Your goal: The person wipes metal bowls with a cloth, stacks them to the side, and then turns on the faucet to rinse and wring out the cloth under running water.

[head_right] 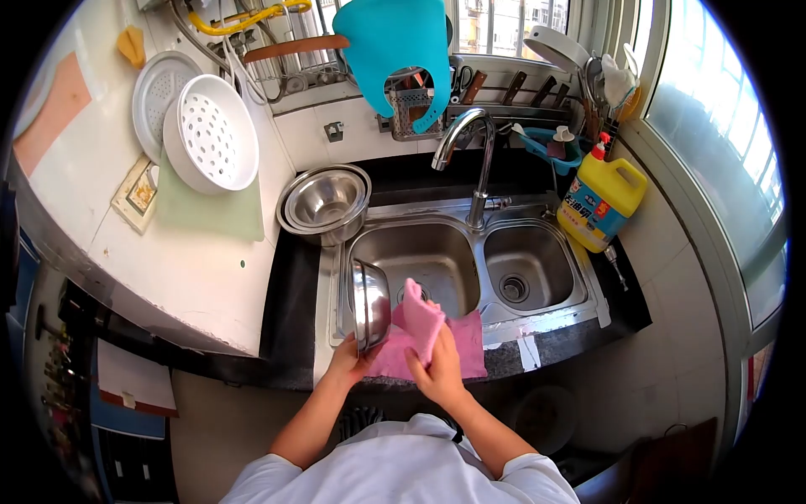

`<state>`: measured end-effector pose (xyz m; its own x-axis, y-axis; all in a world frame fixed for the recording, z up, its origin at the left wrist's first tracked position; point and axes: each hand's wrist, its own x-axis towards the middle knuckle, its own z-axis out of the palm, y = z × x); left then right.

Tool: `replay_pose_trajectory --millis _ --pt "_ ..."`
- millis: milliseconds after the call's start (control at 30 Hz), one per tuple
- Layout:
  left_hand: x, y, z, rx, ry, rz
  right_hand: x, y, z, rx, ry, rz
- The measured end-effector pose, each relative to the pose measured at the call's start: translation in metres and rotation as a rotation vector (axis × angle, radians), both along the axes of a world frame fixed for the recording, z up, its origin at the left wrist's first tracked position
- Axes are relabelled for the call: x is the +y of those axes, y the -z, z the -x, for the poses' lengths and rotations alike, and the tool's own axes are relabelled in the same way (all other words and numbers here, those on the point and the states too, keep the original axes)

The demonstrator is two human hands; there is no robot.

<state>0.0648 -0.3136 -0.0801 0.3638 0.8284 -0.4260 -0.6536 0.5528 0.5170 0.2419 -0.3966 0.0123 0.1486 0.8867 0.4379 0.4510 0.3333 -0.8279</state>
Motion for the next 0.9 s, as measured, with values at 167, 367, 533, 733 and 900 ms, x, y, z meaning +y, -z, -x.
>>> replay_pose_trajectory --millis 167,367,533,733,900 --pt "-0.027 -0.009 -0.046 -0.112 0.118 -0.304 -0.001 0.002 0.037 -0.455 -0.102 -0.166" --pt "-0.039 -0.016 -0.046 -0.092 0.160 -0.165 0.023 -0.024 0.022 -0.530 -0.056 -0.214" --pt "-0.033 -0.026 -0.027 0.279 0.316 -0.166 0.043 -0.044 0.005 -0.264 -0.089 -0.161" --pt "-0.025 -0.031 -0.017 0.561 0.322 -0.323 0.062 -0.037 -0.016 0.171 -0.246 0.110" --pt "-0.016 -0.019 -0.009 0.571 0.337 -0.496 0.071 -0.027 -0.028 0.616 -0.415 0.543"
